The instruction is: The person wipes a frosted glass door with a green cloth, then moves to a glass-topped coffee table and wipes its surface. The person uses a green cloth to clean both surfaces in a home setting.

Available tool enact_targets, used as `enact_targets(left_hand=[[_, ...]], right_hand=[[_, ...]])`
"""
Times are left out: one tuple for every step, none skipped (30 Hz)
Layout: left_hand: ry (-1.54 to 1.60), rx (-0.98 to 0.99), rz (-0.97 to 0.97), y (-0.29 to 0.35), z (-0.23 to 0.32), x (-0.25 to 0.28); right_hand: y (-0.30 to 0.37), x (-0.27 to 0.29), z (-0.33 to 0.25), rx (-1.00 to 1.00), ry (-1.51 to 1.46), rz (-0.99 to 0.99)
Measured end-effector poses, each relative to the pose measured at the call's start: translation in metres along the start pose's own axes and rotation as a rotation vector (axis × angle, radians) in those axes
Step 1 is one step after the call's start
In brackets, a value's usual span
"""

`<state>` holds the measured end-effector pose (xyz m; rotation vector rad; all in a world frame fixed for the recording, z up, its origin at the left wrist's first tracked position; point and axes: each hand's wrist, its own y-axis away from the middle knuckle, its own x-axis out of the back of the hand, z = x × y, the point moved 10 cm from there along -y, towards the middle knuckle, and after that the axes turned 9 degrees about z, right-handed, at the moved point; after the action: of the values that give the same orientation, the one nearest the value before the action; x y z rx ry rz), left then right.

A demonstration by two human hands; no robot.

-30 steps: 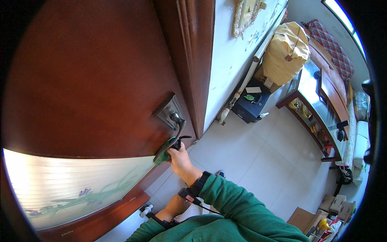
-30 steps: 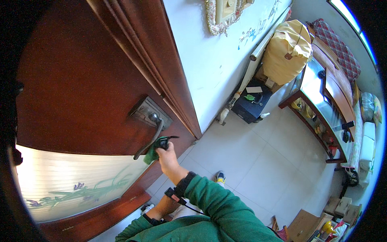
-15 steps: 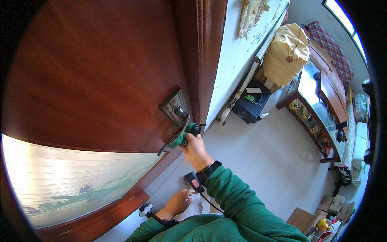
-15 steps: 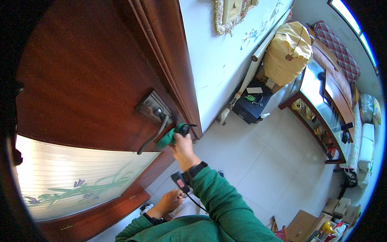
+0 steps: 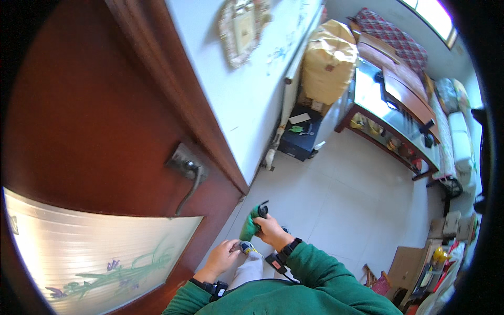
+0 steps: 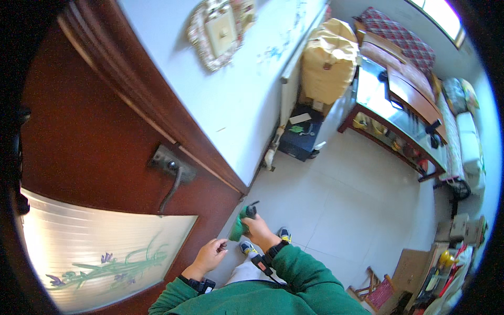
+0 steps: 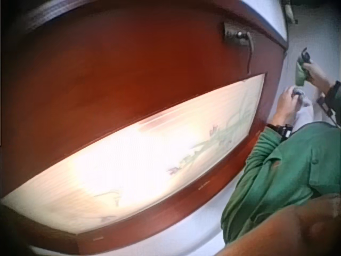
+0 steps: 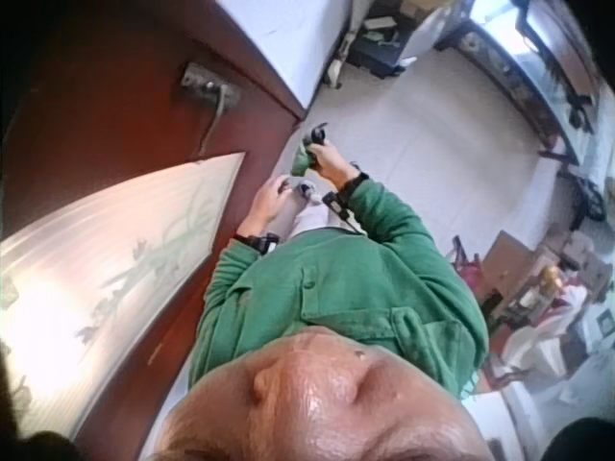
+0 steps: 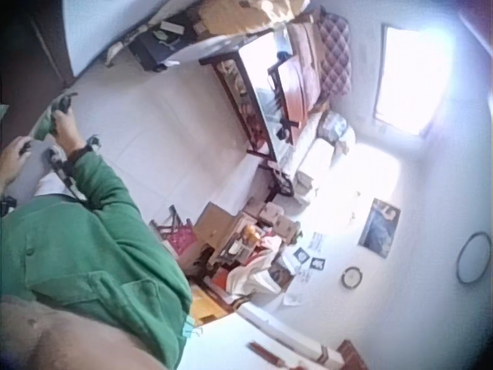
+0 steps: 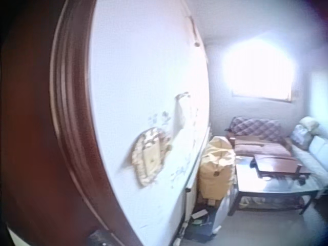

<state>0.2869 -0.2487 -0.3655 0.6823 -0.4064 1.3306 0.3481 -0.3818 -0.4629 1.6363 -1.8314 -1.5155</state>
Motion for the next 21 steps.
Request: enact_targets(left_hand=[[-0.003, -0.007, -0.018, -0.005, 0.005, -0.001], [-0.008, -0.019, -0.036, -0.011, 0.011, -0.003], [-0.037, -0.027, -0.081, -0.015, 0.017, -0.009], [-0.033, -0.060, -0.113, -0.018, 0.027, -0.015], [-0.030, -0.092, -0.146, -0.022, 0.038, -0.023], [-0.037, -0.094, -0.196, -0.027, 0.045, -0.032], [-0.071, -0.159, -0.239, -0.030, 0.058, -0.040], [-0.084, -0.211, -0.270, -0.034, 0.071, -0.048], [-0.100, -0.248, -0.307, -0.037, 0.083, -0.057], [-0.118, -0.277, -0.350, -0.040, 0.092, -0.065], [-0.140, -0.329, -0.372, -0.043, 0.104, -0.072], [-0.163, -0.373, -0.399, -0.045, 0.114, -0.078], [-0.180, -0.430, -0.420, -0.048, 0.124, -0.085], [-0.201, -0.459, -0.455, -0.051, 0.131, -0.093], [-0.215, -0.501, -0.483, -0.053, 0.139, -0.101], [-0.227, -0.542, -0.511, -0.054, 0.146, -0.109], [-0.233, -0.558, -0.547, -0.056, 0.150, -0.118], [-0.241, -0.572, -0.580, -0.057, 0.155, -0.127], [-0.264, -0.568, -0.616, -0.060, 0.158, -0.135], [-0.251, -0.609, -0.642, -0.061, 0.166, -0.143], [-0.256, -0.632, -0.673, -0.062, 0.173, -0.151]], right_hand=[[0.005, 0.020, -0.001, -0.035, -0.044, 0.043], [0.009, 0.037, -0.005, -0.029, -0.083, 0.083], [0.013, 0.049, -0.014, 0.012, -0.104, 0.077], [0.018, 0.065, -0.021, 0.025, -0.129, 0.123], [0.023, 0.073, -0.032, 0.073, -0.163, 0.099], [0.028, 0.082, -0.043, 0.115, -0.198, 0.086], [0.034, 0.089, -0.054, 0.155, -0.231, 0.073], [0.042, 0.098, -0.064, 0.196, -0.256, 0.074], [0.051, 0.107, -0.073, 0.235, -0.278, 0.077], [0.059, 0.114, -0.081, 0.280, -0.306, 0.071], [0.067, 0.125, -0.085, 0.293, -0.319, 0.096], [0.075, 0.136, -0.088, 0.311, -0.337, 0.113], [0.081, 0.146, -0.090, 0.336, -0.362, 0.109], [0.086, 0.160, -0.089, 0.340, -0.376, 0.142], [0.091, 0.175, -0.087, 0.352, -0.397, 0.155], [0.096, 0.191, -0.084, 0.364, -0.428, 0.163], [0.101, 0.205, -0.081, 0.384, -0.442, 0.149], [0.107, 0.228, -0.073, 0.393, -0.481, 0.226], [0.112, 0.246, -0.068, 0.406, -0.519, 0.258], [0.118, 0.261, -0.062, 0.421, -0.561, 0.276], [0.124, 0.276, -0.051, 0.404, -0.595, 0.326]])
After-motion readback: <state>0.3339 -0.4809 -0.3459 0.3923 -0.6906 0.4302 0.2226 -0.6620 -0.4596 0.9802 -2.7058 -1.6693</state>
